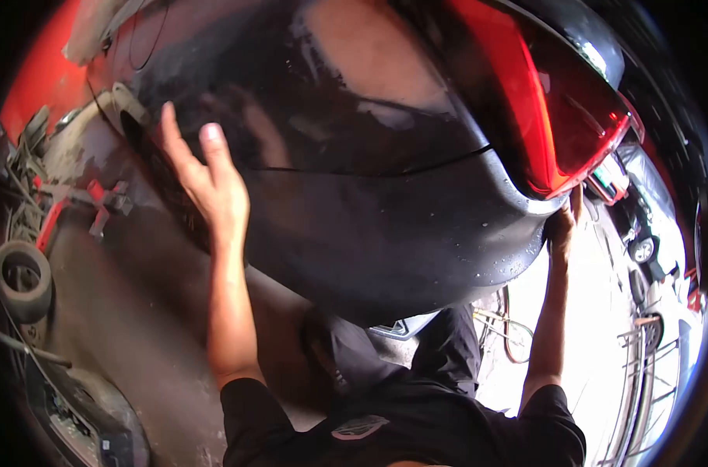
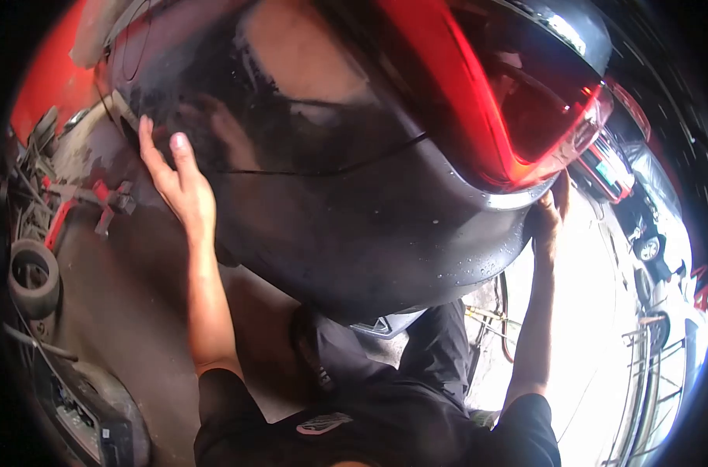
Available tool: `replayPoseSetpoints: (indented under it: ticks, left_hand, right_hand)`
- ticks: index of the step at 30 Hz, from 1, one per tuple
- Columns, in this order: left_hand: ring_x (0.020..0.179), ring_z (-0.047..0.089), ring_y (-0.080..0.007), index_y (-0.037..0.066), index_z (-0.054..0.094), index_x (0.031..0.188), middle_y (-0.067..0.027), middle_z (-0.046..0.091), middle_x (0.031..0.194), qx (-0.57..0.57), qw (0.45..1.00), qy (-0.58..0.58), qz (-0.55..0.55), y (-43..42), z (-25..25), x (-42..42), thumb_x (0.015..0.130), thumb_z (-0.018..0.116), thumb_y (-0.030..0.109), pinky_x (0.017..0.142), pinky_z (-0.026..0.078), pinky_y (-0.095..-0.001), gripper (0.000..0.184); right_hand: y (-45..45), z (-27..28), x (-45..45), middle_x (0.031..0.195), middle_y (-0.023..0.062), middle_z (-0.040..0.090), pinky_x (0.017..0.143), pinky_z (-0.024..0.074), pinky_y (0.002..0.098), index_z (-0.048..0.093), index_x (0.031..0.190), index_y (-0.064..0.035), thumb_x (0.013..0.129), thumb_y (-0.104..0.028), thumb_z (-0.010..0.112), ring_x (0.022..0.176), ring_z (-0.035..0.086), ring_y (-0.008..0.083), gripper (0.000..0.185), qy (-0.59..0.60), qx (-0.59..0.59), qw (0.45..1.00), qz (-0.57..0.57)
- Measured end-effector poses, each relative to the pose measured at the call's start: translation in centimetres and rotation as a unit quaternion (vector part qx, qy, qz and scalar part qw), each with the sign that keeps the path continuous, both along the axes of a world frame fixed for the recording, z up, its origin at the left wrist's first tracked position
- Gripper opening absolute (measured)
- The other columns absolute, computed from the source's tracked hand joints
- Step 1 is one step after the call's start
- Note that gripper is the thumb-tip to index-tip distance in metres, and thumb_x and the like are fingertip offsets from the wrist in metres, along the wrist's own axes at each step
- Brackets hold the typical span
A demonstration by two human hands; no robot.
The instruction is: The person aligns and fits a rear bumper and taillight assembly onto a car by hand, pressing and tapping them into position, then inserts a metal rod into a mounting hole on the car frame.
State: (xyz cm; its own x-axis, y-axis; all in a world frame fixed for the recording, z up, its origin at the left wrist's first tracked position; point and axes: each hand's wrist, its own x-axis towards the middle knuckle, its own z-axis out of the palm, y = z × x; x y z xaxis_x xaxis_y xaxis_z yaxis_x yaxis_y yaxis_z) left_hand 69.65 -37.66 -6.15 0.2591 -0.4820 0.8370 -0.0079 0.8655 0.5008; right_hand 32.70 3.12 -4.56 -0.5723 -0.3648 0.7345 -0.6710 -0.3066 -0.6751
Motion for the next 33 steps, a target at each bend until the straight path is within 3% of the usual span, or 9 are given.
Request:
replayPoseSetpoints:
  ticks: [3,5,8,18,22,23,24,29,33]
  left_hand:
    - [0.147,0.037,-0.0399,-0.005,0.049,0.146,-0.0211,0.047,0.154,-0.180,0.981,-0.070,-0.025,6.4,3.5,-1.2,0.100,0.065,0.022,0.123,0.024,-0.0514,0.056]
    - [0.148,0.033,-0.0451,-0.004,0.050,0.146,-0.0262,0.044,0.154,-0.262,0.956,-0.104,-0.085,9.5,4.7,-1.9,0.092,0.075,0.035,0.124,0.019,-0.0577,0.071]
    - [0.151,0.021,-0.0504,-0.002,0.038,0.155,-0.0261,0.031,0.162,-0.185,0.950,-0.238,-0.076,13.2,5.6,-4.8,0.080,0.080,0.060,0.120,0.015,-0.0641,0.106]
    - [0.149,0.031,-0.0407,-0.004,0.038,0.153,-0.0251,0.033,0.161,-0.200,0.958,-0.133,-0.154,13.8,6.2,-5.0,0.081,0.087,0.040,0.122,0.026,-0.0496,0.097]
    - [0.153,0.027,-0.0365,-0.003,0.035,0.155,-0.0230,0.029,0.164,-0.201,0.954,-0.160,-0.153,14.6,6.7,-5.3,0.083,0.086,0.039,0.123,0.022,-0.0476,0.098]
    - [0.152,0.025,-0.0437,-0.001,0.037,0.155,-0.0266,0.030,0.162,-0.182,0.959,-0.133,-0.171,14.5,6.6,-5.8,0.084,0.081,0.051,0.122,0.019,-0.0542,0.098]
    - [0.154,0.024,-0.0336,-0.003,0.033,0.156,-0.0211,0.027,0.165,-0.172,0.955,-0.147,-0.191,15.1,6.8,-5.1,0.083,0.086,0.036,0.125,0.018,-0.0464,0.099]
    - [0.155,0.023,-0.0373,-0.005,0.026,0.157,-0.0212,0.028,0.164,-0.162,0.967,-0.124,-0.151,17.3,6.0,-5.3,0.095,0.071,0.015,0.126,0.015,-0.0504,0.079]
    - [0.151,0.030,-0.0361,-0.007,0.019,0.155,-0.0252,0.030,0.161,-0.263,0.961,-0.083,-0.027,20.4,9.9,-4.3,0.103,0.054,0.046,0.123,0.022,-0.0494,0.082]
  right_hand:
    - [-0.7,1.0,1.6,0.152,0.0186,0.049,0.116,0.0351,0.0393,0.036,0.156,0.0017,0.092,-0.039,0.076,0.139,0.048,0.0280,0.086,0.044,0.022,0.998,-0.028]
    - [-1.2,2.0,3.2,0.153,0.0189,0.049,0.117,0.0328,0.0389,0.036,0.156,0.0023,0.091,-0.041,0.076,0.140,0.047,0.0283,0.089,0.042,0.023,0.998,-0.033]
    - [-2.0,2.2,4.4,0.151,0.0195,0.051,0.116,0.0344,0.0392,0.035,0.156,0.0050,0.087,-0.045,0.078,0.139,0.047,0.0289,0.095,0.016,-0.009,1.000,-0.016]
    - [-1.3,2.9,4.5,0.158,0.0205,0.044,0.121,0.0263,0.0447,0.035,0.158,0.0015,0.081,-0.061,0.076,0.146,0.041,0.0316,0.108,0.022,0.060,0.994,-0.085]
    - [-2.2,2.7,4.5,0.141,0.0195,0.059,0.105,0.0451,0.0406,0.039,0.155,0.0012,0.077,-0.057,0.082,0.126,0.058,0.0306,0.107,-0.008,0.000,0.998,-0.064]
    - [-2.2,2.6,4.4,0.140,0.0202,0.059,0.105,0.0452,0.0408,0.039,0.155,0.0014,0.076,-0.057,0.083,0.126,0.058,0.0306,0.108,-0.012,0.003,0.998,-0.068]
    - [-1.9,2.4,4.4,0.140,0.0209,0.059,0.105,0.0453,0.0409,0.039,0.155,0.0016,0.075,-0.058,0.083,0.126,0.058,0.0307,0.109,-0.019,0.009,0.997,-0.072]
    - [-1.4,3.7,6.3,0.142,0.0244,0.056,0.113,0.0391,0.0419,0.042,0.153,0.0019,0.075,-0.056,0.086,0.135,0.053,0.0334,0.107,0.031,0.039,0.993,-0.104]
    - [-1.5,3.3,5.6,0.139,0.0261,0.057,0.113,0.0394,0.0431,0.042,0.151,0.0051,0.073,-0.056,0.087,0.134,0.053,0.0368,0.109,0.102,0.023,0.987,-0.125]
